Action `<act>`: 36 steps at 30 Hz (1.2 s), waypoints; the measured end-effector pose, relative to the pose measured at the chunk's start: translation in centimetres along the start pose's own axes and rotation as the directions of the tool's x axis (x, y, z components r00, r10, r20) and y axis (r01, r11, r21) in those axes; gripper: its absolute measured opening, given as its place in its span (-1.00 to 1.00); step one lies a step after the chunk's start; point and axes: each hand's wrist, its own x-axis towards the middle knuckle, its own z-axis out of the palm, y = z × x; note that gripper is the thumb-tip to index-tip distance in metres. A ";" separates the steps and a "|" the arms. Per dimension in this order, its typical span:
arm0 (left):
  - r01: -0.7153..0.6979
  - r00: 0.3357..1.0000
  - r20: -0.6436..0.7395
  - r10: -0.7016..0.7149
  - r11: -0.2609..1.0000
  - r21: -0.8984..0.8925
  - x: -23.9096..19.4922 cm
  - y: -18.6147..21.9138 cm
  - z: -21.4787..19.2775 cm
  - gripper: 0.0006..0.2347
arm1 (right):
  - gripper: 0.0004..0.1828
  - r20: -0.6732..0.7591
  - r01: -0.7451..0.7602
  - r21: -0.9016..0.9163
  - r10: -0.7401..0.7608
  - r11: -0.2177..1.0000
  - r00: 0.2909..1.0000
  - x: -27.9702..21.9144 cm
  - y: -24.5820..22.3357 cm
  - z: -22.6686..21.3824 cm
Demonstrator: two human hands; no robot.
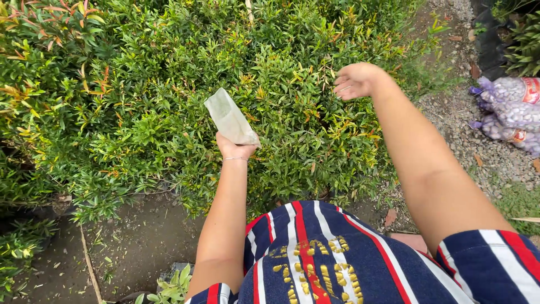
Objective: The person walks through a garden area and applies fertilizer from a small plastic bag to various potted plants and shrubs. They scoop the granular substance with their hand and sprinkle it onto the soil or foliage of different plant species.
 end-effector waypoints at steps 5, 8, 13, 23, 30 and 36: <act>-0.093 0.989 0.108 0.098 0.994 -0.052 0.5 2.5 -2.6 -0.61 | -0.82 0.338 0.183 -0.260 -0.088 0.948 0.937 6.4 -2.6 16.3; -0.159 0.961 0.203 0.187 0.976 -0.147 -0.4 4.4 -2.7 -0.61 | -0.80 0.303 0.252 -0.316 -0.154 0.915 0.941 0.0 -6.0 25.7; -0.225 0.943 0.212 0.255 0.962 -0.156 -1.7 7.5 -1.7 -0.57 | -0.74 0.376 0.398 -0.327 -0.268 0.857 0.887 -6.2 -11.7 35.2; -0.146 0.989 -0.031 0.146 0.989 -0.010 -5.1 6.8 1.5 -0.50 | -0.80 0.517 0.947 -0.152 -0.793 0.284 0.321 -15.6 -13.0 39.2; -0.149 0.955 0.256 0.152 0.988 -0.032 0.7 3.0 1.6 -0.51 | -0.77 0.741 0.723 -0.641 -0.457 -0.260 0.492 -14.8 -5.6 34.2; -0.091 0.974 0.225 0.019 0.945 0.313 0.6 -0.2 2.5 -0.51 | -0.83 0.743 0.622 -0.669 -0.361 -0.407 0.564 -15.6 -2.0 30.9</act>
